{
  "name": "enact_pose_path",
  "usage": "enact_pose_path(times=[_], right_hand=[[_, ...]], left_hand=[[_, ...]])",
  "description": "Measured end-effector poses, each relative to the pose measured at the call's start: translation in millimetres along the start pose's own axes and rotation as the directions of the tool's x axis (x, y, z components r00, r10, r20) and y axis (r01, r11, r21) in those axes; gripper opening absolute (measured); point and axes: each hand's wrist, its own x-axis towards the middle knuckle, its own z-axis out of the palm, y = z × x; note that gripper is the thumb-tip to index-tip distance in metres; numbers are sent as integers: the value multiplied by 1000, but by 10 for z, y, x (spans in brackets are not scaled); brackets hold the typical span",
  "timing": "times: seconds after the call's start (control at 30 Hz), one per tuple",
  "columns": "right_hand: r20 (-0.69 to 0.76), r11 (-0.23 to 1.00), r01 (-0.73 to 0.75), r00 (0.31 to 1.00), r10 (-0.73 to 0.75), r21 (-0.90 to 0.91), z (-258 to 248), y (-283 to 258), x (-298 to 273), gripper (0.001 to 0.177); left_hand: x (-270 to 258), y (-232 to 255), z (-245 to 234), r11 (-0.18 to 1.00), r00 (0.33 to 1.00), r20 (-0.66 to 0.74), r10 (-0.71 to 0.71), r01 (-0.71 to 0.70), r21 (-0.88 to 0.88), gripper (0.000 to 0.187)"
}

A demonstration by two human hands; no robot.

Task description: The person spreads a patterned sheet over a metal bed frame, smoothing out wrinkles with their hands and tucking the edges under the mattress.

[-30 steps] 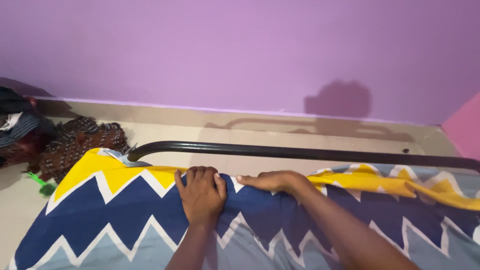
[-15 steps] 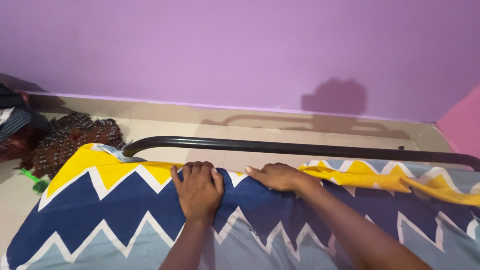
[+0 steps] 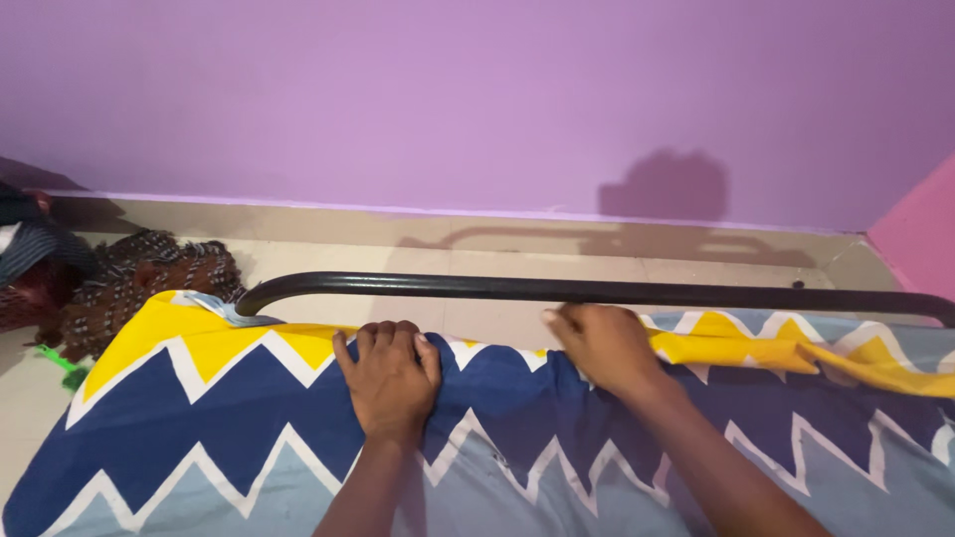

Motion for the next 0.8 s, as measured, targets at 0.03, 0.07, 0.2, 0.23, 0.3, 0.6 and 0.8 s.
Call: enact_pose_path(times=[0.03,0.07,0.2,0.23,0.3,0.6,0.8], right_hand=[[-40,998,-67,997,67,11,-38,45,-97,49],[-80,991,-133,988,135,24,-44,97,-178,49],[-238,962,81,971,-17,261,218,305,-337,42],[-270,941,104,963,-14,322,286,337,-311,41],[-334,930,132,943,-10,344,383,385,-282,39],[-423,977,79,906,12,196,501,417,-147,33],[-420,959,126,907,-8,254,490,439,-185,30]], left_hand=[[-10,-6,-1,1000,1000,-5,3,-3,6,31],[-10,-7,2,1000,1000,6,-4,4,9,31],[-18,-6,3,1000,999,38,-7,7,24,31],[-17,-5,-5,1000,999,41,-5,4,29,31],[-3,20,-4,999,999,44,-20,19,28,31],[-30,19,21,999,1000,-6,0,0,-53,30],[-166,490,80,970,998,-18,-53,47,-237,24]])
